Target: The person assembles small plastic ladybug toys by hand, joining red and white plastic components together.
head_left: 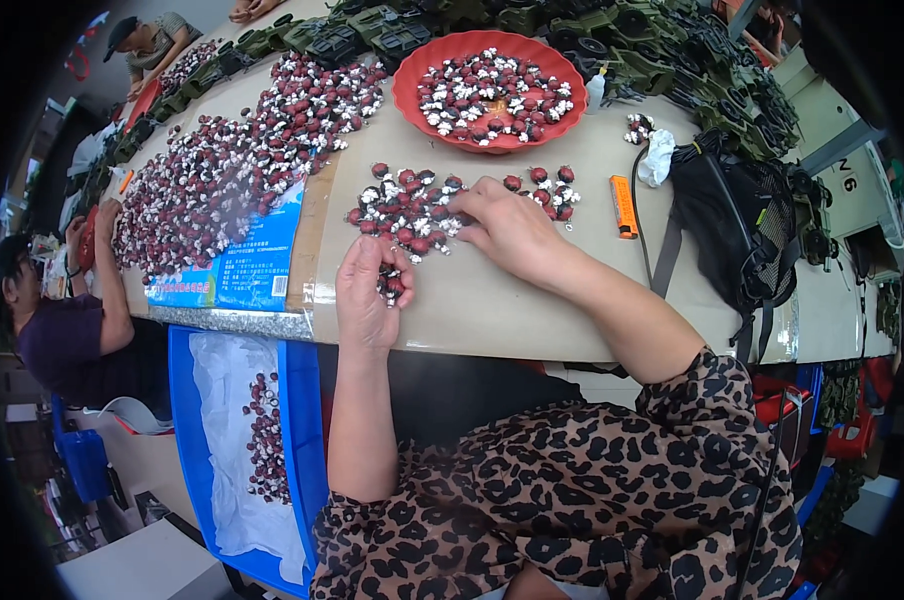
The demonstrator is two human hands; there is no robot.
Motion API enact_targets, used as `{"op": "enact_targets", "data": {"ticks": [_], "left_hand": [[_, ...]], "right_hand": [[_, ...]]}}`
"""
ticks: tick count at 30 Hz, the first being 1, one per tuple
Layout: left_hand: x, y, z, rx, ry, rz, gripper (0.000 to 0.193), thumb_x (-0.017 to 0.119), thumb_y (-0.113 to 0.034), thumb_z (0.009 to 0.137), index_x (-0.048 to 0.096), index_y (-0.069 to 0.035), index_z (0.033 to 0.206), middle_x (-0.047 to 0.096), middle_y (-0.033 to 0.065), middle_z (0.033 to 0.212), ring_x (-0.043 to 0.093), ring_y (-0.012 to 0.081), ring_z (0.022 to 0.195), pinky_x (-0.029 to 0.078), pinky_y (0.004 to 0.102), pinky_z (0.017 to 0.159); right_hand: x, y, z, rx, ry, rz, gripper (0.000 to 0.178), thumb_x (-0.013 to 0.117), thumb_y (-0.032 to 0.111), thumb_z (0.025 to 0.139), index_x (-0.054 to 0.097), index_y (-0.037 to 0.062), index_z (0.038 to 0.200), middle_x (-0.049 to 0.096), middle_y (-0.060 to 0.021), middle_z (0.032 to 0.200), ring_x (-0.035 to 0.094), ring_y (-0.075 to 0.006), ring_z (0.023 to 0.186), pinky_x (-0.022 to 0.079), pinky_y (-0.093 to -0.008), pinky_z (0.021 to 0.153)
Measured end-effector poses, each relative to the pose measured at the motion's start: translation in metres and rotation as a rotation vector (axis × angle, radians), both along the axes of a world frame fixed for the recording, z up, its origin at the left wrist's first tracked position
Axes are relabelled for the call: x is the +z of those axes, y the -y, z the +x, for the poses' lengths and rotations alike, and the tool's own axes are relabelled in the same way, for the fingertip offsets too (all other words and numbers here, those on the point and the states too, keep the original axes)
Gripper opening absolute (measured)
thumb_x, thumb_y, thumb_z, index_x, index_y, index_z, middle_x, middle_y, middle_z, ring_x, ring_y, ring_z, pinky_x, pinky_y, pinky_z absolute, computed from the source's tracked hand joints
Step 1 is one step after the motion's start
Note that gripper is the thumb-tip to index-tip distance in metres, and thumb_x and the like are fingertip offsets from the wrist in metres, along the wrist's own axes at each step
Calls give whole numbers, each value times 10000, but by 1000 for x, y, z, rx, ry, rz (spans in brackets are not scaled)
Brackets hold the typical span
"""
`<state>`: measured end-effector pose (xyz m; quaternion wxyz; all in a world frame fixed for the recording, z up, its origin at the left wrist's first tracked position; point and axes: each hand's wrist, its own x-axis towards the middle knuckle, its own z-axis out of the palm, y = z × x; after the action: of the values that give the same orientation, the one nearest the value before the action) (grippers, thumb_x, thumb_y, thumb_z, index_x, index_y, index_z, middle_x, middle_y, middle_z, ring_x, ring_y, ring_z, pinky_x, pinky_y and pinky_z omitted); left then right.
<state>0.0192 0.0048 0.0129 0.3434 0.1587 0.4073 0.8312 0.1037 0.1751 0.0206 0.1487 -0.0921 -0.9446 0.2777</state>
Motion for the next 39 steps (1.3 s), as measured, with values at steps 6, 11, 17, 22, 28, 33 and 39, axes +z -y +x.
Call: {"op": "enact_targets", "data": {"ticks": [6,11,17,22,28,33,39], "left_hand": [[-2,-2,2,47,-102,-129,175,503,-218,862,515,-46,888,493,24,716,445,75,541,322,172,399],[-2,-13,12,57,-426,-351,282,573,-20,785,517,1,1061,525,-14,785,488,45,705,393,157,601],[-3,-14,20,186,-590,-360,304,581,30,753,517,-2,1048,541,12,809,498,53,754,404,176,680],[-3,-11,20,211,-616,-375,308,591,32,739,519,-5,1036,536,8,798,498,54,740,408,181,670],[-4,-13,21,249,-659,-407,287,605,39,717,537,-14,991,519,-4,792,494,56,729,406,178,669],[-6,-11,20,253,-643,-407,284,608,46,710,540,-15,978,511,-3,802,490,56,731,405,176,671],[-4,-11,21,251,-666,-406,300,608,46,714,529,-17,997,515,0,808,495,60,741,408,178,678]], "right_hand": [[22,-5,-1,136,-6,-294,248,631,104,735,559,55,967,545,-51,754,571,-131,667,445,-265,592],[17,4,-3,306,122,-1057,217,581,69,790,537,21,997,560,-18,796,561,-66,711,464,-185,606],[10,12,-5,219,133,-1294,238,546,56,815,494,7,1042,580,-70,882,571,-95,774,496,-212,677],[3,11,-7,191,197,-1466,218,540,43,815,494,-5,1022,578,-83,905,584,-120,785,502,-222,696],[0,11,-7,214,168,-1523,223,542,24,805,493,1,1021,578,-88,914,588,-129,792,506,-233,716],[-1,12,-8,223,173,-1536,213,542,12,801,499,3,1009,577,-87,915,588,-130,798,506,-236,719],[-1,11,-8,231,165,-1529,206,549,1,789,508,3,991,577,-85,916,583,-131,813,502,-241,729]]}}
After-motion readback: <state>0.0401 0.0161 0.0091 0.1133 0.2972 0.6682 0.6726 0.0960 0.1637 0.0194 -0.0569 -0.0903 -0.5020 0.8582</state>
